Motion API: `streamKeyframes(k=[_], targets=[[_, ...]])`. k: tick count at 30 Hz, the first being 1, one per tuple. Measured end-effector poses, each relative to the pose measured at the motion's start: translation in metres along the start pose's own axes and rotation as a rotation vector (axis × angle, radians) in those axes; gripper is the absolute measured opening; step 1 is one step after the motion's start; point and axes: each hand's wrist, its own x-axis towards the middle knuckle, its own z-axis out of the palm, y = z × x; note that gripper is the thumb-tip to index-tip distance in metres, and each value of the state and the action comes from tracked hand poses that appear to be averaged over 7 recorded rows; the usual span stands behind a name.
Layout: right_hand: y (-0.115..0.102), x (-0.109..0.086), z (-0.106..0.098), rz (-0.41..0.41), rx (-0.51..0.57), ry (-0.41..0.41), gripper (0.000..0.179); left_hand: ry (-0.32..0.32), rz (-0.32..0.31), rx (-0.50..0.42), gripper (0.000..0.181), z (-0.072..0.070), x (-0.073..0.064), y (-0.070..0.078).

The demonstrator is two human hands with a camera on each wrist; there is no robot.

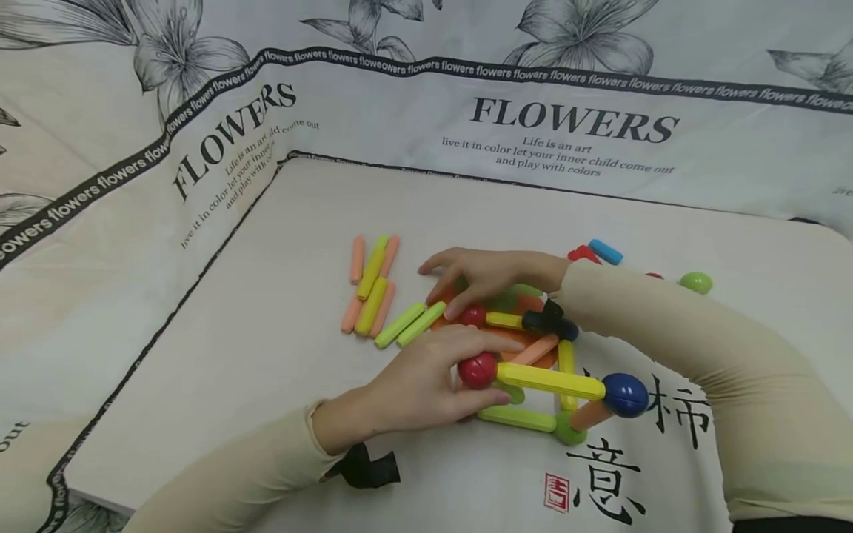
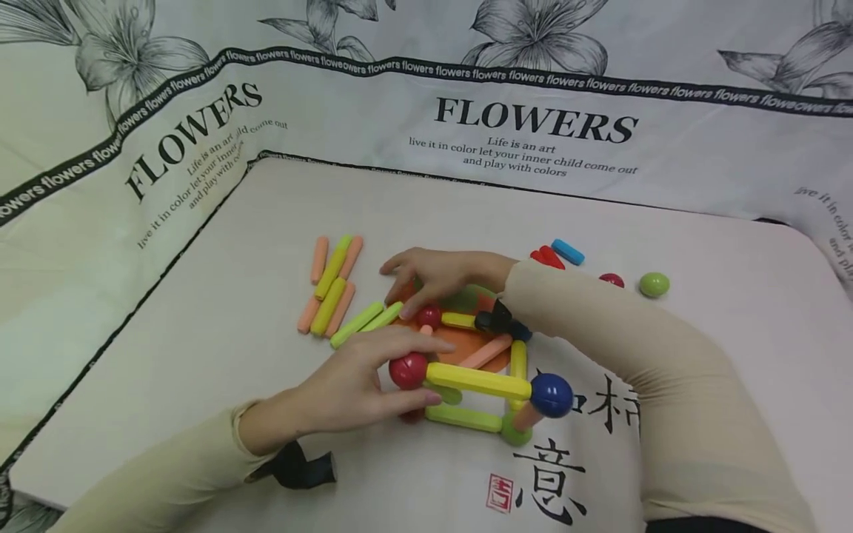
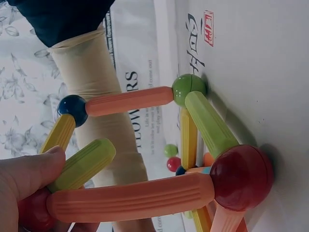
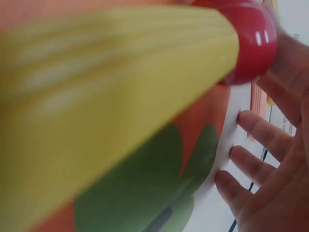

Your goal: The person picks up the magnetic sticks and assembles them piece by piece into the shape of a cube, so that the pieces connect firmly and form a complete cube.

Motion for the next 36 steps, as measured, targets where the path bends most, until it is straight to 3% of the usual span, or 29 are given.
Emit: streamKeyframes(k=[10, 12, 15, 18, 21, 22, 24, 27, 28, 29, 33, 36], targets=[[0.006, -0.009, 0.01, 0.069, 0.025, 0.072, 0.024, -0.014, 0.062, -0.025, 0.046, 0.006, 0.005, -0.007], [0.011, -0.019, 0.008, 0.104, 0.015, 0.099, 0.022, -0.024, 0.072, -0.026, 0.047, 0.007, 0.006, -0.008], [0.017, -0.048, 0.0, 0.223, 0.031, 0.187, 0.023, -0.035, 0.07, -0.037, 0.047, 0.008, 0.007, -0.011], [0.012, -0.095, -0.008, 0.383, 0.117, 0.354, 0.024, -0.027, 0.057, -0.036, 0.047, 0.005, 0.005, -0.015], [-0.01, -0.15, -0.001, 0.461, 0.22, 0.619, 0.025, -0.003, 0.048, -0.022, 0.047, -0.001, 0.005, -0.02], [-0.019, -0.169, 0.007, 0.425, 0.244, 0.721, 0.025, 0.007, 0.05, -0.014, 0.047, -0.004, 0.005, -0.021], [-0.038, -0.2, 0.03, 0.268, 0.335, 0.928, 0.026, 0.028, 0.052, -0.001, 0.047, -0.01, 0.006, -0.023], [-0.067, -0.227, 0.076, 0.041, 0.373, 1.121, 0.032, 0.055, 0.049, 0.027, 0.048, -0.022, 0.006, -0.026], [-0.076, -0.229, 0.091, -0.016, 0.38, 1.157, 0.035, 0.059, 0.047, 0.034, 0.048, -0.025, 0.007, -0.027], [-0.087, -0.227, 0.105, -0.02, 0.356, 1.188, 0.037, 0.063, 0.046, 0.039, 0.048, -0.029, 0.007, -0.028], [-0.117, -0.198, 0.142, 0.182, 0.158, 1.187, 0.041, 0.08, 0.036, 0.026, 0.05, -0.039, 0.006, -0.032], [-0.126, -0.171, 0.153, 0.361, 0.116, 1.154, 0.036, 0.102, 0.025, -0.005, 0.051, -0.041, 0.006, -0.035]])
